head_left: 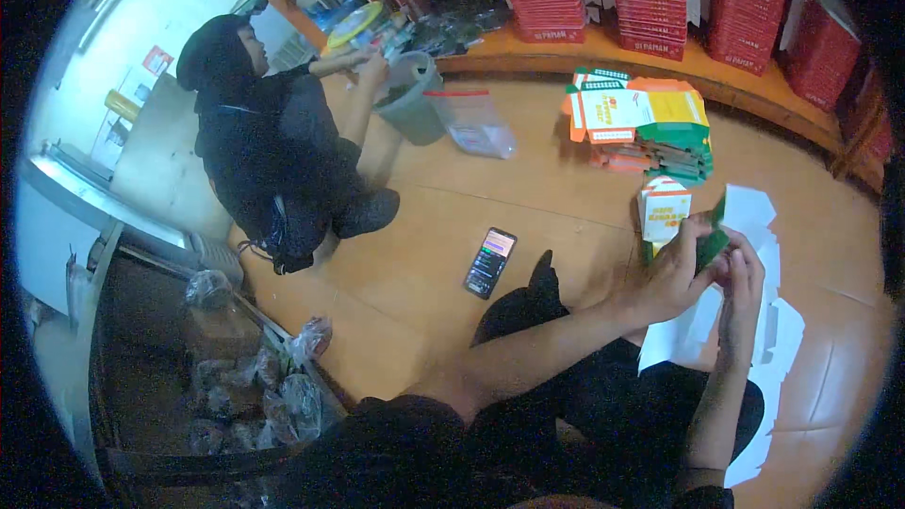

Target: The person sits on the floor and folds flat-packed cardboard pieces into small rectangular boxes. They repeatedly pick up a piece, fold the sides, and tuck the flaps to form a box, then place the finished box on a growing stack. A second person is visible in the background working with a container.

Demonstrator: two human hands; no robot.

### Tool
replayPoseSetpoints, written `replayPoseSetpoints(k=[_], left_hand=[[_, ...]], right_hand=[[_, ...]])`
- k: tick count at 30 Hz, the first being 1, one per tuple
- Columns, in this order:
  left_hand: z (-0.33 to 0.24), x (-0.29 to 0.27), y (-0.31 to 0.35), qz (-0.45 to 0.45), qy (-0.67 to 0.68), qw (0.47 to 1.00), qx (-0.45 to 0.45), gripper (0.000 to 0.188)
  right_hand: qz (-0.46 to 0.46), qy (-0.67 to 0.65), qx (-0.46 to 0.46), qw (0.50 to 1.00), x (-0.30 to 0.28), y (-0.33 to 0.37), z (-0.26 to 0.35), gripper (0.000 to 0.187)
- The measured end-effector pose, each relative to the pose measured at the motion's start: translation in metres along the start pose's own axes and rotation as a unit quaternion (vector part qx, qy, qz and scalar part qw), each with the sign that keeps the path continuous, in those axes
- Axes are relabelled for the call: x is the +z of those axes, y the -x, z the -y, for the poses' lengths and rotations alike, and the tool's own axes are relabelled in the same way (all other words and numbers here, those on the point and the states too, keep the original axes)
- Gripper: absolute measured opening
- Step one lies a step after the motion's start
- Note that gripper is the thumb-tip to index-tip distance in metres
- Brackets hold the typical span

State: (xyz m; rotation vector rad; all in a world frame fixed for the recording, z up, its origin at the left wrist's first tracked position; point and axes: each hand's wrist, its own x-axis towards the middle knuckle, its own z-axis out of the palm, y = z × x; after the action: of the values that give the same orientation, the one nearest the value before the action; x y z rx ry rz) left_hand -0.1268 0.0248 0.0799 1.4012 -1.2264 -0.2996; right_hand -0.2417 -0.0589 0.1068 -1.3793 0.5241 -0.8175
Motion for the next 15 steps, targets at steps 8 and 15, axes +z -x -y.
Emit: replayPoseSetpoints(k=[8,15], left_hand=[[-0.011,-0.028,-0.022,0.028,-0.109,0.983,0.146,0.032],[0.004,-0.032,-0.022,-0.205,0.079,0.975,0.028,0.018]], right_hand=[[-0.115,0.057,0.003,0.992,-0.027,-0.012,0.003,0.014],[-0.043,0.028,-0.020,0.998,-0.004,-0.009,-0.004,0.016]])
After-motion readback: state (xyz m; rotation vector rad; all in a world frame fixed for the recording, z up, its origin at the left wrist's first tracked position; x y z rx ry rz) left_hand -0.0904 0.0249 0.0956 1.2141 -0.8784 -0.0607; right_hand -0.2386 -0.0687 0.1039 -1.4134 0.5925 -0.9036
